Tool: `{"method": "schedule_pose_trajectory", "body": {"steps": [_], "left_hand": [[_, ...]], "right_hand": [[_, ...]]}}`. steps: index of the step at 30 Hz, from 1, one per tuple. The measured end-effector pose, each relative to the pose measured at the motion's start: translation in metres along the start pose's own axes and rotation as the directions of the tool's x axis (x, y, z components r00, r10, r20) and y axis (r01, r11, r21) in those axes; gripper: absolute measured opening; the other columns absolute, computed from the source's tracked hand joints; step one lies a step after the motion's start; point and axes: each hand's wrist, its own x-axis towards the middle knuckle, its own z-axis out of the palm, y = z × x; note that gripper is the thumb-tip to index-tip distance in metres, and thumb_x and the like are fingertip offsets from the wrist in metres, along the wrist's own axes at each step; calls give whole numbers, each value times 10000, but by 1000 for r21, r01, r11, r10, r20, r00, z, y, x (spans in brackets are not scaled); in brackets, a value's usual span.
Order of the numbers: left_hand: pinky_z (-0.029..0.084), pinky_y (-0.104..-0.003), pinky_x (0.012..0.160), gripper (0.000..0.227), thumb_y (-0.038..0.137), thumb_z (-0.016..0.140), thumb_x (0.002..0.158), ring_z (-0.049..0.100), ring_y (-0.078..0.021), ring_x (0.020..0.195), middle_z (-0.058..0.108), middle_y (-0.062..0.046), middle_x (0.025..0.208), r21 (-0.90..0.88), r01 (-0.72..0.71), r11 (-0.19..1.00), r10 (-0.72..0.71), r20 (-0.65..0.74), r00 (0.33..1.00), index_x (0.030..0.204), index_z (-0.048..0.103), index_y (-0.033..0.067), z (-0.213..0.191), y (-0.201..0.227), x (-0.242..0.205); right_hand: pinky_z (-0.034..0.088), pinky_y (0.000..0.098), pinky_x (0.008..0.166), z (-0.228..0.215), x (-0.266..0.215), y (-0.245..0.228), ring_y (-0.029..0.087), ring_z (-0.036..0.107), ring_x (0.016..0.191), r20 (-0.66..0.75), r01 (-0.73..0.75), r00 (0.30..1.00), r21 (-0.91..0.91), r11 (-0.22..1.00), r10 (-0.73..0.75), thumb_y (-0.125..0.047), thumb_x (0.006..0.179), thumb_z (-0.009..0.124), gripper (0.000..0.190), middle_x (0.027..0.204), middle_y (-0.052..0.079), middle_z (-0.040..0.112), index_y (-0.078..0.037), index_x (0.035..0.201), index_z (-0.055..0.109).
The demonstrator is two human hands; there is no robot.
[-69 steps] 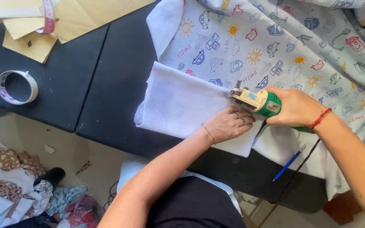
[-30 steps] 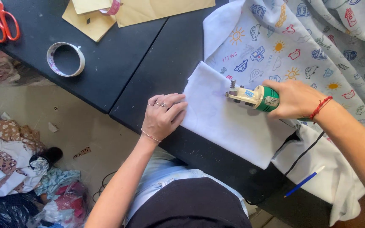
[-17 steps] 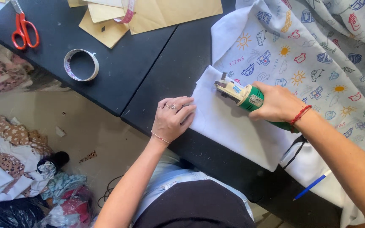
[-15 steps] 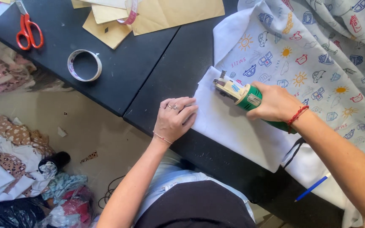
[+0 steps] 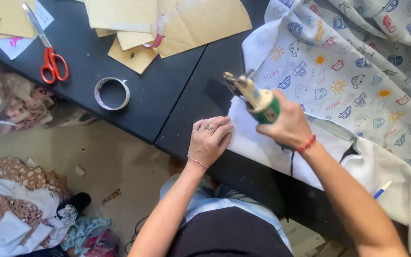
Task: The person places a paper pattern on a piece of patterned fabric and traces its outline with a blue pen. They then use a green electric fabric cutter to cut along the traced lines. The person repeats this process with another pattern piece, cutting the fabric and placing the cut pieces into a plastic bag.
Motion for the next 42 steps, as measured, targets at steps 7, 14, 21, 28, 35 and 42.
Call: {"method": "schedule_pose_trajectory", "body": {"steps": [7,14,21,28,35,42], "left_hand": [[402,-286,849,105,86,531,830,578,-126,960,580,11,1047,-209,-162,964,187,110,976,881,577,164,-30,-29,2],[377,-338,884,159,157,573,837,530,-170,1051,558,-18,1101,-370,-385,845,483,221,847,996,564,164,-39,-54,6],[363,-329,897,103,153,577,817,536,-151,995,556,-1,1024,-360,-413,837,507,222,833,913,570,188,-35,-57,7],[366,-290,874,117,105,523,822,540,-121,956,542,29,989,-332,-392,858,473,215,854,875,543,208,-37,-57,12],[376,-285,853,106,97,522,821,544,-123,940,543,31,971,-329,-374,867,449,193,873,826,535,202,-39,-55,12],[406,-303,818,51,178,517,800,548,-133,895,537,25,881,-307,-296,905,344,115,932,751,515,191,-13,-50,-8]], "right_hand": [[409,378,690,19,-117,-27,271,528,769,48,-565,817,268,780,575,-231,429,725,594,817,125,601,-100,979,543],[386,268,632,75,-156,-84,175,501,649,280,-893,451,126,433,848,-234,465,669,430,712,25,597,-160,879,578],[395,315,632,90,-132,-111,214,528,691,242,-927,350,230,297,905,-269,523,669,454,770,61,579,-132,936,538],[387,309,618,89,-117,-115,208,518,660,178,-902,378,293,318,909,-260,516,664,391,731,61,570,-109,853,536],[386,306,605,83,-111,-110,202,510,636,174,-899,399,268,346,900,-257,525,660,367,708,50,563,-118,841,537],[403,408,773,76,-105,-86,297,554,893,184,-873,456,284,397,871,-330,441,764,610,838,138,578,-108,949,510]]}}
